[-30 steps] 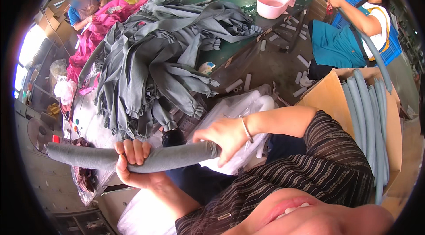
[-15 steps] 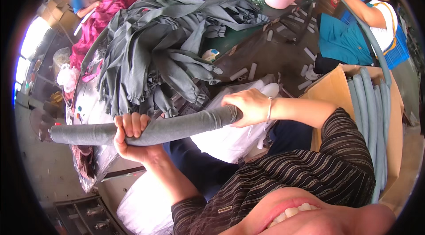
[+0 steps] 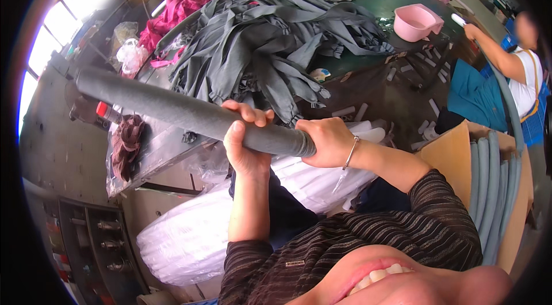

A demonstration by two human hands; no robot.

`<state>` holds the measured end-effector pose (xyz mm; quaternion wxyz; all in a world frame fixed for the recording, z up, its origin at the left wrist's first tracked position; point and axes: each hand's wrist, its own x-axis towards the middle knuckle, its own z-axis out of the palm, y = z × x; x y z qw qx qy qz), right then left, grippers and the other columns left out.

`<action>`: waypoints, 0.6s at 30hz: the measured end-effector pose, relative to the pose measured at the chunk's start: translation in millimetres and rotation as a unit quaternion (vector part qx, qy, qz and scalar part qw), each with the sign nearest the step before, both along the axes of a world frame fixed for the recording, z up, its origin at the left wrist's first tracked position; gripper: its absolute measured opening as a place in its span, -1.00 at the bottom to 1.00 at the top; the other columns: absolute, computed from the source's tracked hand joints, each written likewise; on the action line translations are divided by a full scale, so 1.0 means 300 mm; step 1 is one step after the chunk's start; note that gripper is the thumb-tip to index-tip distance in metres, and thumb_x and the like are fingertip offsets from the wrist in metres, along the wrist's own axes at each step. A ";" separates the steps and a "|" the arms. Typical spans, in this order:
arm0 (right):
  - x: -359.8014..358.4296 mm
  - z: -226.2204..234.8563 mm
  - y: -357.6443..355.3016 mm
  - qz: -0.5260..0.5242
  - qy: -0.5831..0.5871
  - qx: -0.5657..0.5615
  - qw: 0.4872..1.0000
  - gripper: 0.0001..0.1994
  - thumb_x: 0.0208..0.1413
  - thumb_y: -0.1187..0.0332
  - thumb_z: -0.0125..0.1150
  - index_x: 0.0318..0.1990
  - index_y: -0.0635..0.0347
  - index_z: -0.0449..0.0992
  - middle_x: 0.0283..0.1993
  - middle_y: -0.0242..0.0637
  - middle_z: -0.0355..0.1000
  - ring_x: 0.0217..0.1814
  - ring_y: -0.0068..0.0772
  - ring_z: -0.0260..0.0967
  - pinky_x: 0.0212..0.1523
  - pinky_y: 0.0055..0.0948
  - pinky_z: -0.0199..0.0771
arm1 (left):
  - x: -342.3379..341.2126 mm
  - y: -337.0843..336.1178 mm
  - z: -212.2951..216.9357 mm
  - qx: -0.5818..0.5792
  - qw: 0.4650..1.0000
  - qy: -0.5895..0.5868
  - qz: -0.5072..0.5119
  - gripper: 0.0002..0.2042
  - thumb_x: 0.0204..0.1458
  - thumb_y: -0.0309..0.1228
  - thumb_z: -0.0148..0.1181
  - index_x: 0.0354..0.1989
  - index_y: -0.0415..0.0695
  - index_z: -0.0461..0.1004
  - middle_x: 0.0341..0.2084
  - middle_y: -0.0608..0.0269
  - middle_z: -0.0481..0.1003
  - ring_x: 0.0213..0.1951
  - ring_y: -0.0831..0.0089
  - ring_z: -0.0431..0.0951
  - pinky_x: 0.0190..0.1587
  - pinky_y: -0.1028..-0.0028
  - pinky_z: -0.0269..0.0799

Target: The person slides a gray fabric tube over a white foam rod, trims the excess fabric with scissors, and secures the end with a rubber band. They repeat this process with additional fabric tubes and foam rods, placing the finished items into a cardboard box.

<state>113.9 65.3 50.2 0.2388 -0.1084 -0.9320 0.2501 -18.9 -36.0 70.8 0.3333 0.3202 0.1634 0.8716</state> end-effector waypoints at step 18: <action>0.283 -0.032 0.193 -0.048 -0.103 0.082 0.990 -0.60 -0.38 0.24 0.38 -0.29 0.06 0.44 -0.45 -0.31 0.46 -0.35 -0.24 0.48 -0.38 -0.25 0.45 | -0.074 -0.089 0.020 -0.035 0.987 -0.123 -0.100 -0.79 -0.24 -0.50 0.09 -0.57 -0.03 0.13 -0.68 0.43 0.10 -0.60 0.58 0.11 -0.32 0.52 0.11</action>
